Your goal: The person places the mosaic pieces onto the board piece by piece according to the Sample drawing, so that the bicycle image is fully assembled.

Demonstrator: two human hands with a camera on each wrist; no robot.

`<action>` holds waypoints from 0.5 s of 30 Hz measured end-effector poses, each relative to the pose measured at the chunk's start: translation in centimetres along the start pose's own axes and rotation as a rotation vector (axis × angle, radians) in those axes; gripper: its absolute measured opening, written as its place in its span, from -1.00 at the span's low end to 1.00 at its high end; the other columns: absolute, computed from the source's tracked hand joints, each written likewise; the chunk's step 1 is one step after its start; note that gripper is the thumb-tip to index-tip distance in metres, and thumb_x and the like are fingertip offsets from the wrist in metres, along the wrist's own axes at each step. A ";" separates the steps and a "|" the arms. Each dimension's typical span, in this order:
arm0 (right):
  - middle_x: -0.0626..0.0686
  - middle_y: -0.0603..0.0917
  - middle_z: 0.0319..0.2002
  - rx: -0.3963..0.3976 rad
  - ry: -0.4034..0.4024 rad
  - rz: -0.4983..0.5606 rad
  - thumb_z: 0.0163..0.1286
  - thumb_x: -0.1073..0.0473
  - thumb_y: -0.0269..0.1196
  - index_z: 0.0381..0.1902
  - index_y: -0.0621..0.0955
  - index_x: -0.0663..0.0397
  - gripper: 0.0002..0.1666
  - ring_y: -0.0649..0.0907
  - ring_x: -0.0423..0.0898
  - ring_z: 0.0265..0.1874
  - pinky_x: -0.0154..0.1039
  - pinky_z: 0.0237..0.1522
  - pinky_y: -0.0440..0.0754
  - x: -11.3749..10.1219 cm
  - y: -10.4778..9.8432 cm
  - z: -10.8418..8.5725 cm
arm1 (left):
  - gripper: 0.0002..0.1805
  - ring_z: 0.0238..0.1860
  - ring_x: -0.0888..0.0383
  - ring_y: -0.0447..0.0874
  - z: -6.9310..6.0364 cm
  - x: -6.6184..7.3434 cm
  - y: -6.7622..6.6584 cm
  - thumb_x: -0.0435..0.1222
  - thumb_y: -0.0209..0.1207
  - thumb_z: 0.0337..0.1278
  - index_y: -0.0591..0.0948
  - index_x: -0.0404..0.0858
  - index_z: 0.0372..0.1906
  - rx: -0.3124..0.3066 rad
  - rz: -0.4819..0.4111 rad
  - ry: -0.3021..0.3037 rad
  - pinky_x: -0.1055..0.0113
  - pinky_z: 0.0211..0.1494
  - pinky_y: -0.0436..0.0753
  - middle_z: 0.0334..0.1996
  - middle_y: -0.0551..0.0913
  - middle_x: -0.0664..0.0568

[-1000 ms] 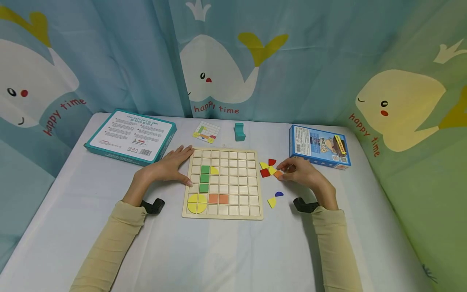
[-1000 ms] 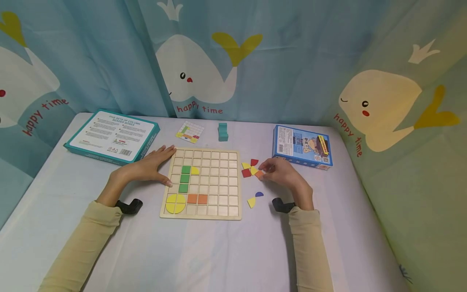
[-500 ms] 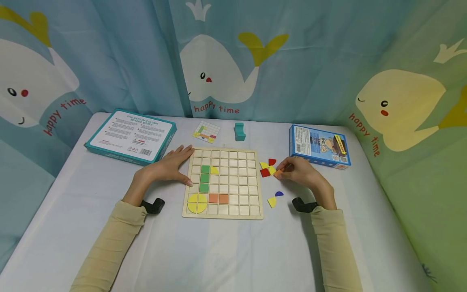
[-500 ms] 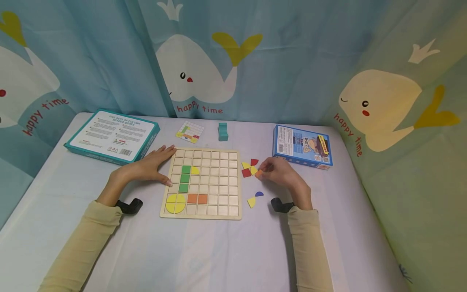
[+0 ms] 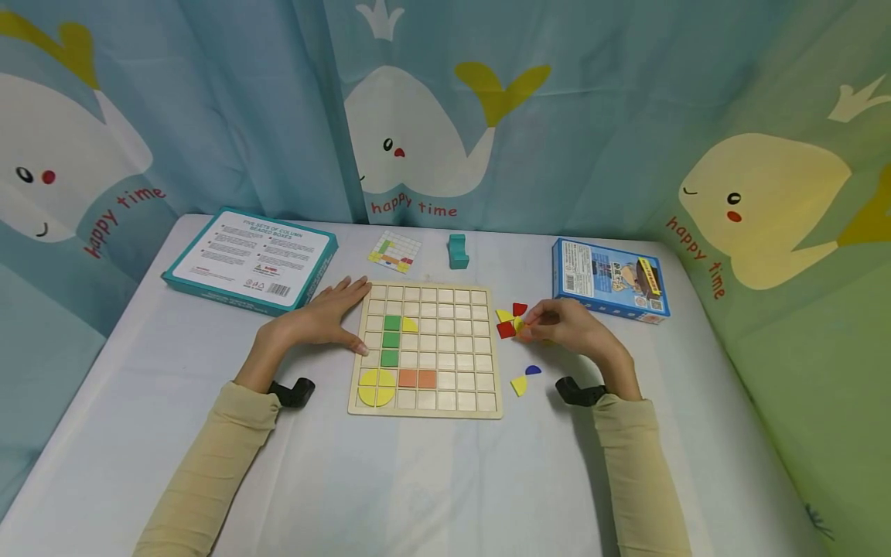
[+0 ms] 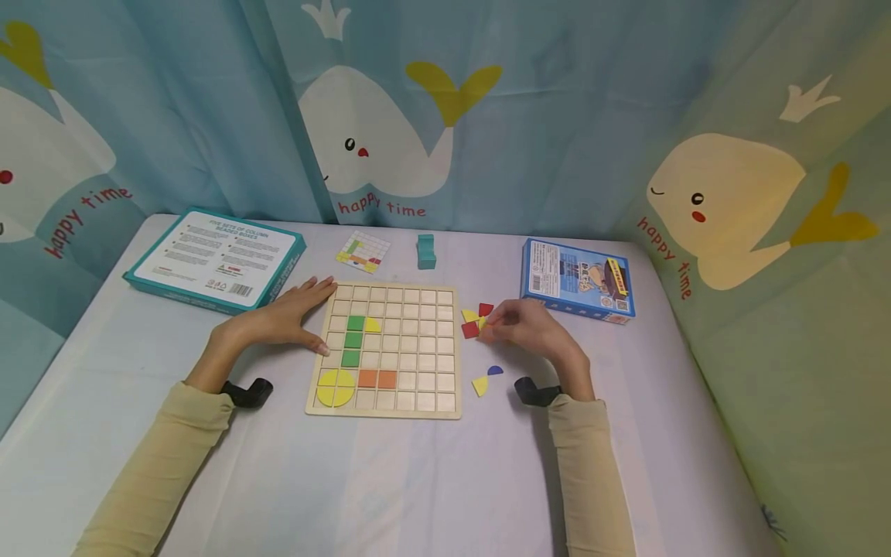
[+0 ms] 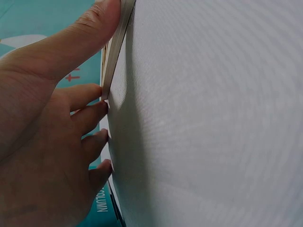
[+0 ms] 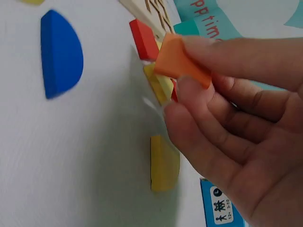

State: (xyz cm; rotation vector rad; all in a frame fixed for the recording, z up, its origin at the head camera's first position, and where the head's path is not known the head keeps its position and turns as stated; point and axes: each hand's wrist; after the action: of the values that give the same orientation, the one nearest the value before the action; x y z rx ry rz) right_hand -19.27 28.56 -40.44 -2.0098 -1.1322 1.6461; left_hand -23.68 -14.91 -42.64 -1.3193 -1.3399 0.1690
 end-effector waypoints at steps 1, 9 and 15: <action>0.13 0.71 -0.18 -0.004 -0.005 0.010 0.43 0.23 0.31 -0.11 0.69 0.21 -0.84 0.58 0.00 -0.21 -0.28 -0.19 0.62 -0.1 0.0 0.0 | 0.32 0.68 -0.20 -0.37 0.0 0.0 0.0 0.04 0.53 -0.02 -0.06 -0.31 0.66 0.000 0.000 0.002 -0.16 0.70 -0.26 0.69 -0.13 -0.15; 0.18 0.70 -0.14 -0.058 -0.128 0.127 0.47 0.26 0.29 -0.04 0.69 0.21 -0.83 0.66 -0.04 -0.27 -0.29 -0.22 0.71 -0.6 0.9 0.4 | 0.32 0.68 -0.21 -0.36 0.0 -0.1 0.0 0.03 0.53 -0.03 -0.06 -0.31 0.66 0.003 -0.003 0.003 -0.16 0.70 -0.26 0.69 -0.13 -0.14; 0.21 0.74 -0.12 -0.120 -0.196 0.156 0.47 0.38 0.23 0.00 0.72 0.25 -0.78 0.72 -0.06 -0.28 -0.29 -0.18 0.74 -0.9 1.3 0.6 | 0.33 0.68 -0.20 -0.37 0.0 -0.1 0.0 0.04 0.53 -0.03 -0.06 -0.30 0.67 0.000 -0.003 -0.003 -0.16 0.70 -0.27 0.69 -0.13 -0.15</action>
State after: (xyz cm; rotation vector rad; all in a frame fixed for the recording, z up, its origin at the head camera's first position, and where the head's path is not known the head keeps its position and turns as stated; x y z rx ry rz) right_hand -19.35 26.94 -40.91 -2.0942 -1.1913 1.9324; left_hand -23.75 -15.02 -42.68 -1.3174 -1.3447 0.1693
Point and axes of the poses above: each hand's wrist, its own z-axis towards the middle knuckle, its own y-axis out of the palm, x = y × z
